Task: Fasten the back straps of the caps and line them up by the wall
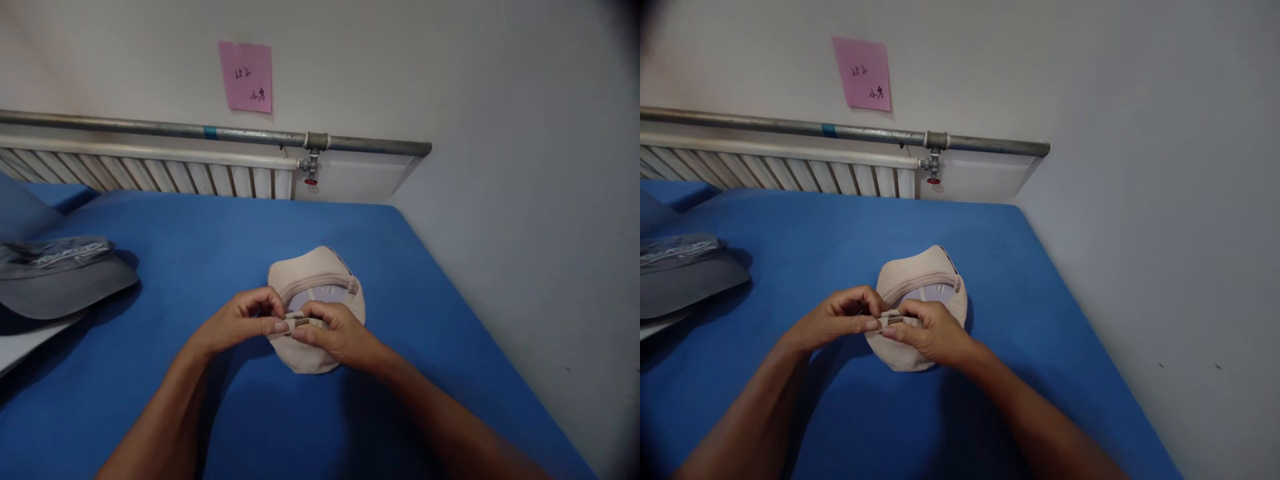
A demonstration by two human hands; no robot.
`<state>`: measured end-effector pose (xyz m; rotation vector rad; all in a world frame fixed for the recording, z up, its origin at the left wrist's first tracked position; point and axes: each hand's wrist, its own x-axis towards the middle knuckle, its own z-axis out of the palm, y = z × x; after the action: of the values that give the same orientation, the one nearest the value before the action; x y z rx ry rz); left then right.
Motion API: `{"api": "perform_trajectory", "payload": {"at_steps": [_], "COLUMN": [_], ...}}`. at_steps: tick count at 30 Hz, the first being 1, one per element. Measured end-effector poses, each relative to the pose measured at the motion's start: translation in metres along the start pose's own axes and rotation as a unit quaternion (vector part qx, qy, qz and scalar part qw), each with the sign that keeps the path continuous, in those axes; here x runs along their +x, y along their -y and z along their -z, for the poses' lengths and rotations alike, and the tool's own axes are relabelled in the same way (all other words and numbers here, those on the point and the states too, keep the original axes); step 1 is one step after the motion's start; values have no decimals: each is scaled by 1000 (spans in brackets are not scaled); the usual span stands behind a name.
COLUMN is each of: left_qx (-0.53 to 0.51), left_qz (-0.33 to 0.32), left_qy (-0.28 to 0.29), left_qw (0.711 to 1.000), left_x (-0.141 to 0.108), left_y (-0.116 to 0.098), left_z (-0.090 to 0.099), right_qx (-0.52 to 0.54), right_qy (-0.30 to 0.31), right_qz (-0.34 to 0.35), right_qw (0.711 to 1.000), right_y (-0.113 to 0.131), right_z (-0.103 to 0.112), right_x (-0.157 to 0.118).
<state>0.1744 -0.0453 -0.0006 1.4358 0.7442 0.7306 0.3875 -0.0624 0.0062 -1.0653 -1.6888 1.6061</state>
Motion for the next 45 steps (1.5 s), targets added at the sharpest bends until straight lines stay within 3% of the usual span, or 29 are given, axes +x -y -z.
{"api": "perform_trajectory", "payload": {"at_steps": [12, 18, 27, 41, 45], "left_qx": [38, 78, 99, 63, 38], "left_qz": [45, 41, 44, 49, 50], "left_qy": [16, 12, 67, 70, 47], "left_qw": [998, 996, 992, 994, 997], "left_x": [-1, -1, -2, -1, 0], "left_y": [-8, -4, -6, -2, -2], "left_z": [-3, -1, 2, 1, 0], "right_qx": [-65, -78, -119, -97, -29], "right_qy": [-51, -45, -40, -52, -72], "right_qz": [24, 17, 11, 7, -11], "right_qw": [996, 996, 992, 994, 997], "right_y": [-4, -5, -8, -9, -7], "right_z": [-4, -6, -8, -13, -8], "right_x": [1, 1, 0, 1, 1]}}
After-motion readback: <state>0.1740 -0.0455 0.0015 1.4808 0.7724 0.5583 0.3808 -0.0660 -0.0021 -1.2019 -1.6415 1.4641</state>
